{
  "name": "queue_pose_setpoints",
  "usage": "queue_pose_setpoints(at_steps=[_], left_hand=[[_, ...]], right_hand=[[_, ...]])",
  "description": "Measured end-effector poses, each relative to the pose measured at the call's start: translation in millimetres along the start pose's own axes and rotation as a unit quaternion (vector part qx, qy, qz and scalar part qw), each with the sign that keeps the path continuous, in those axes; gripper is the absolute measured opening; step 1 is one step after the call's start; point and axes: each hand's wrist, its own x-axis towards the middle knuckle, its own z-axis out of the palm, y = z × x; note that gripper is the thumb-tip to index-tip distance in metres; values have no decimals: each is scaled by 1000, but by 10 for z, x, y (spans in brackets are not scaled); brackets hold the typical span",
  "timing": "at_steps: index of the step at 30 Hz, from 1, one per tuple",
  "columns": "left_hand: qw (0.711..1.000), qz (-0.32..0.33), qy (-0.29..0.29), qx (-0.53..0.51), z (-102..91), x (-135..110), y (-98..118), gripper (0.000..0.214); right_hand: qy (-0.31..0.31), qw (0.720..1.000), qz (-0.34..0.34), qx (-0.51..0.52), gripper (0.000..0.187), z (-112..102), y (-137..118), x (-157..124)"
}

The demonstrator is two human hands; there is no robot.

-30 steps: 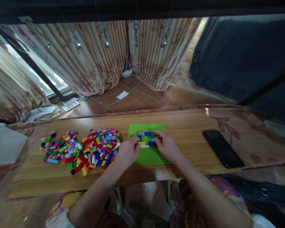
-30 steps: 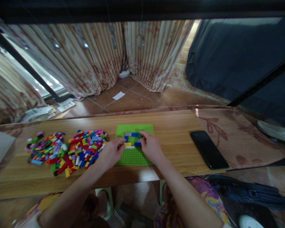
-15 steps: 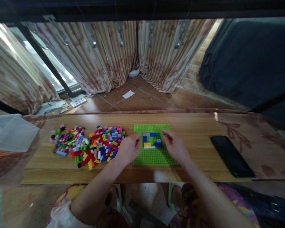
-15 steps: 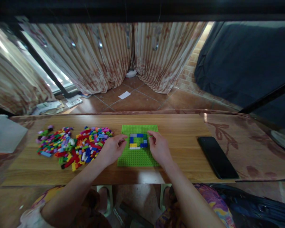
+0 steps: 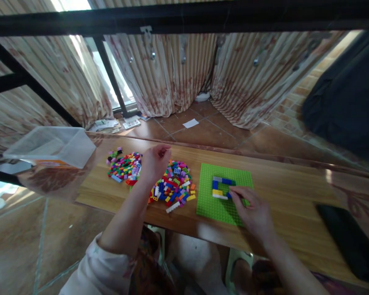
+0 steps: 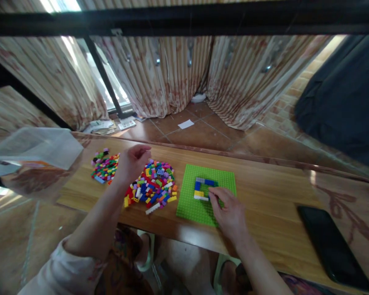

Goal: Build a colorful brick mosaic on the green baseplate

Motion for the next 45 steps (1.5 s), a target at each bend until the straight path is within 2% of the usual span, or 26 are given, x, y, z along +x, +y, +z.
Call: queue_pose_setpoints(at_steps=[4,10,17,25,28,31,35,39,42,45], left_hand=[[1000,4,14,-2,-28,30,-58,24],[1000,-2,19,-8,-99,44,-73,24],[1000,-7,-6,1,-149,-4,24,23],[999,2,-43,3,-87,-10,54,26],[998,17,-64,6,-34,-16,53,26],[996,27,-79,20,42,-33,48,26],[989,60,-134,23,202,-128,109,24],[970,113,-215,28,410,-301,256,21],[952,142,-267,44,563,-424,342,21],[942,167,-286,60,689,-523,377,20]], right_hand=[[-32,998,-56,0,15,142,-158,-108],[-105,990,-92,-21,20,430,-514,-200],[-141,984,-73,-83,20,677,-723,-70],[-139,982,-52,-115,13,731,-765,-43],[-128,985,-47,-110,14,672,-748,-81],[-106,990,-25,-88,14,526,-663,-185],[-71,997,33,-16,13,194,-434,-327],[-26,992,121,21,13,-138,-181,-296],[-28,992,120,22,15,-258,-61,-188],[-63,993,93,27,17,-258,-5,-121]])
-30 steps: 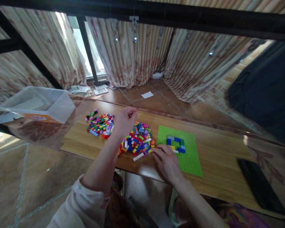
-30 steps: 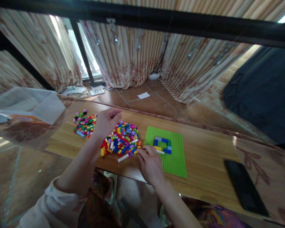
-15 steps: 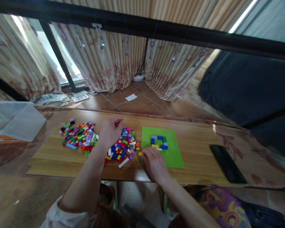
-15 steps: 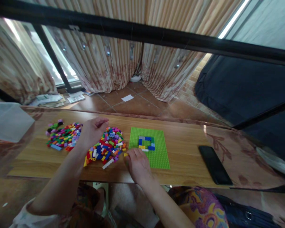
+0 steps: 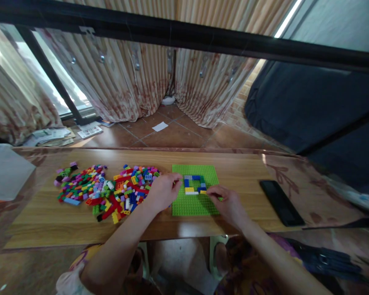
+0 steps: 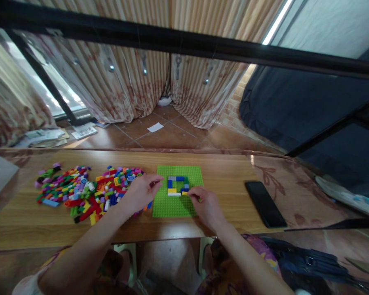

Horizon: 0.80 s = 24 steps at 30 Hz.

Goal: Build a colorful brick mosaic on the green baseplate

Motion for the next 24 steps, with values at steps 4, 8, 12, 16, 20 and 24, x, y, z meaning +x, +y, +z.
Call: queue_pose_setpoints(at_steps=[4,8,12,16,20,24], left_hand=[[999,44,-11,28,152,-19,60,21],[992,96,-33,69,272,-34,122,23],[987,113,-47,103,377,-39,153,23],[983,122,-55,128,441,-51,153,25],[981,118,-53,143,468,-51,146,27],[978,121,-56,161,493,-46,137,32]], right_hand=[[-13,1000,-24,-5,20,69,45,-8],[-2,998,-49,-35,21,99,86,-28],[-1,995,-72,-63,22,88,131,-7],[-14,992,-92,-83,22,63,166,14],[-41,988,-111,-103,25,31,164,33],[-53,984,-117,-124,25,18,158,53]])
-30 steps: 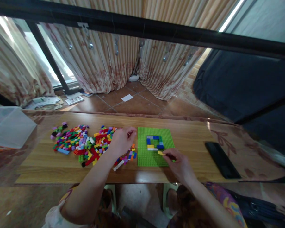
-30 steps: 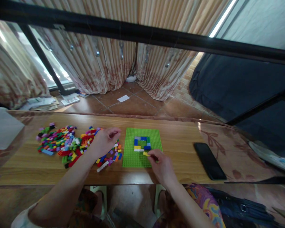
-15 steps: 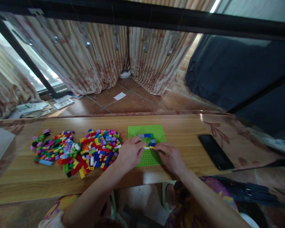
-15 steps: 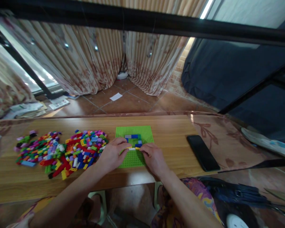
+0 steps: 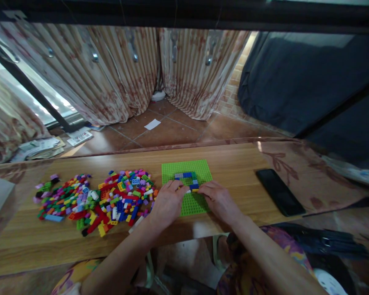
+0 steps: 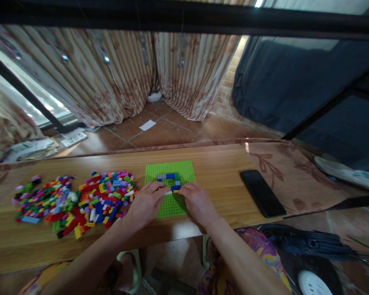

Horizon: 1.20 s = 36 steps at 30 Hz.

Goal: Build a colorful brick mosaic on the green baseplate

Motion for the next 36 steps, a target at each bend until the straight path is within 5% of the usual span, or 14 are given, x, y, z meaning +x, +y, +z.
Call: queue_pose_setpoints(at_steps=[19,28,36], left_hand=[[990,-1,-41,133,-7,-44,128,47],[986,-12,-18,168,7,-66,220,40],[986,-16,-18,162,-6,-52,236,36]], right_hand=[[38,998,36,25,22,90,-5,65],[94,969,202,107,19,4,25,122],[90,974,204,40,18,143,10,115]])
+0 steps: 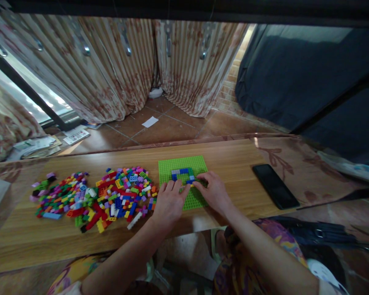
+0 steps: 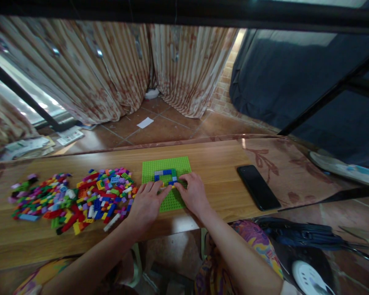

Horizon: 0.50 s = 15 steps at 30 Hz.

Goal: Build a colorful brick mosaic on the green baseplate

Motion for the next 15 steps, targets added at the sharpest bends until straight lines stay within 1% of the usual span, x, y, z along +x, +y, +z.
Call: queue_pose_setpoints(at_steps=[5,15], left_hand=[[1000,-4,5,-3,14,1,7,35],[1000,-23,-2,-1,42,1,48,36]], right_hand=[[8,1000,-14,12,15,48,49,-3],[-27,999,14,28,14,25,75,72]])
